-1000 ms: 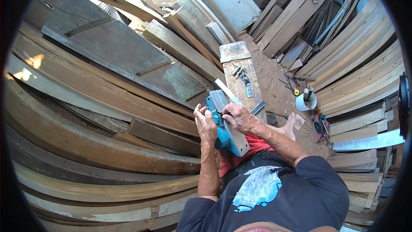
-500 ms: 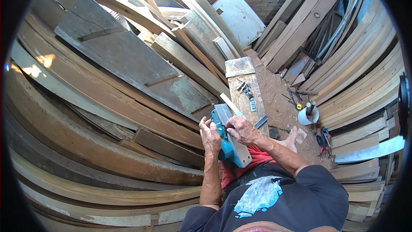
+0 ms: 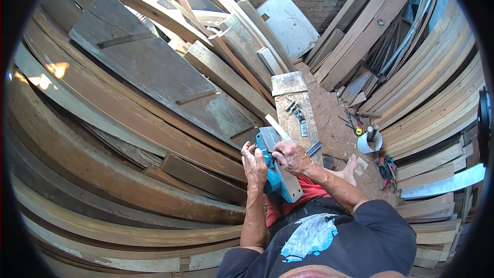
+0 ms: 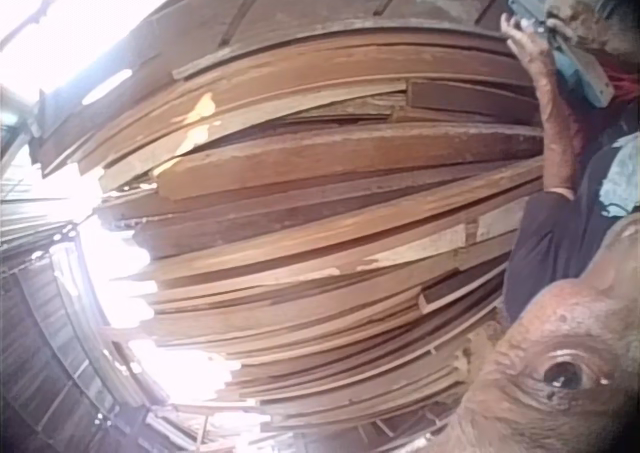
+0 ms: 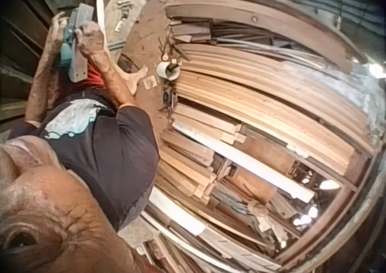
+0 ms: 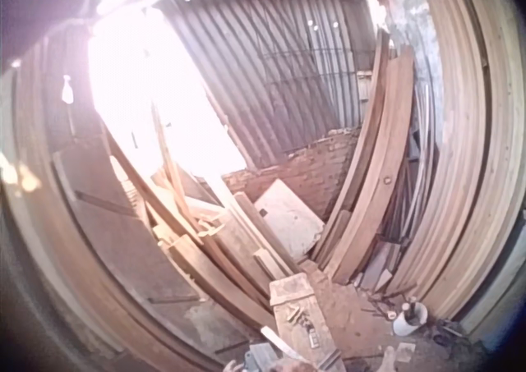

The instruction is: The person uses a metal ruler to measure a hand planer and handles the tool by hand.

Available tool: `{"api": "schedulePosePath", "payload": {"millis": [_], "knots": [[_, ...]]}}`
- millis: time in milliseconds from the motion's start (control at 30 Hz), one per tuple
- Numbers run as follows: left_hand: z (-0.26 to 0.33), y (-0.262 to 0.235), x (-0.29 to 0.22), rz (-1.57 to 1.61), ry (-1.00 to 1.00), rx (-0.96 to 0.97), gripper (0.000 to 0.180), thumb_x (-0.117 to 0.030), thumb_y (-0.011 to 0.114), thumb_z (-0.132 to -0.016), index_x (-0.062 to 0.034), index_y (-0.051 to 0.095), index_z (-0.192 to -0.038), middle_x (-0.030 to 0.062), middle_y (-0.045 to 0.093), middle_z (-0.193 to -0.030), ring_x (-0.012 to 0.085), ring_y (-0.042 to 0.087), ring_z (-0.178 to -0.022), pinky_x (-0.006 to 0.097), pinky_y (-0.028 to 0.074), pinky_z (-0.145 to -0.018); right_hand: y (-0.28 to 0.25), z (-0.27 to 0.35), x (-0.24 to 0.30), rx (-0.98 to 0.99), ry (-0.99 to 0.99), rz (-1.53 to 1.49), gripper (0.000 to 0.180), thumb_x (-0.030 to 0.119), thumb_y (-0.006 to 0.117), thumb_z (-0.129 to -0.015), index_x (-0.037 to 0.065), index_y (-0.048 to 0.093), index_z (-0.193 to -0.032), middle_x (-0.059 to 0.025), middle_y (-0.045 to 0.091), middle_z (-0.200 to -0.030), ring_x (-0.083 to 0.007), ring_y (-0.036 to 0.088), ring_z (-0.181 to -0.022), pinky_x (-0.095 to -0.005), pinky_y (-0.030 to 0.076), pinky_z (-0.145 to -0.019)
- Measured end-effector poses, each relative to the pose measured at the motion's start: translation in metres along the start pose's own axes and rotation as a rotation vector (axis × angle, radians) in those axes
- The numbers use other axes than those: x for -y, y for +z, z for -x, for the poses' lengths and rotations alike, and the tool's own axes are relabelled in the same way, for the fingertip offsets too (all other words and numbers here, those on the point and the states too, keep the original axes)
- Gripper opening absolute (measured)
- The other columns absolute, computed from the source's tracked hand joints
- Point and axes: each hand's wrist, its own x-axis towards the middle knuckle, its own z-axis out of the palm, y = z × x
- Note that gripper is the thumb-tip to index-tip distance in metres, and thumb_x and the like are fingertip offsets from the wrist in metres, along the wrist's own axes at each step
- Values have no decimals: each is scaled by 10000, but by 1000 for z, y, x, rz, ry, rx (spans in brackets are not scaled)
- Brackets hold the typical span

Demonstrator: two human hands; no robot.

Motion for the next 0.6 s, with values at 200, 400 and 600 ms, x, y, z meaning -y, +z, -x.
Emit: {"api": "schedulePosePath", "payload": {"millis": [200, 400, 600], "knots": [[-3, 0, -5, 13, -27, 8, 580, -388, 434, -1042, 44, 340, -1417, 285, 542, -1245, 398, 533, -1139, 490, 413, -995, 5, -2, -8, 61, 52, 53, 190, 208, 584, -961, 26, 636, -946, -169, 637, -880, -361, 644, -888, -455, 515, -798], [-4, -1, -3, -34, -6, -7, 609, -422, 423, -1048, 71, 340, -1395, 249, 558, -1214, 327, 566, -1097, 427, 441, -973, 6, -1, -7, 42, 20, -39, 176, 190, 588, -950, 22, 626, -989, -190, 640, -884, -371, 647, -887, -455, 517, -813], [0, 0, -5, 7, -10, -12, 599, -419, 428, -1036, 47, 361, -1406, 277, 554, -1244, 399, 534, -1143, 490, 408, -999, 0, 0, -2, 103, 76, 4, 195, 211, 570, -973, 23, 623, -963, -196, 649, -900, -377, 657, -882, -465, 519, -796]]}}
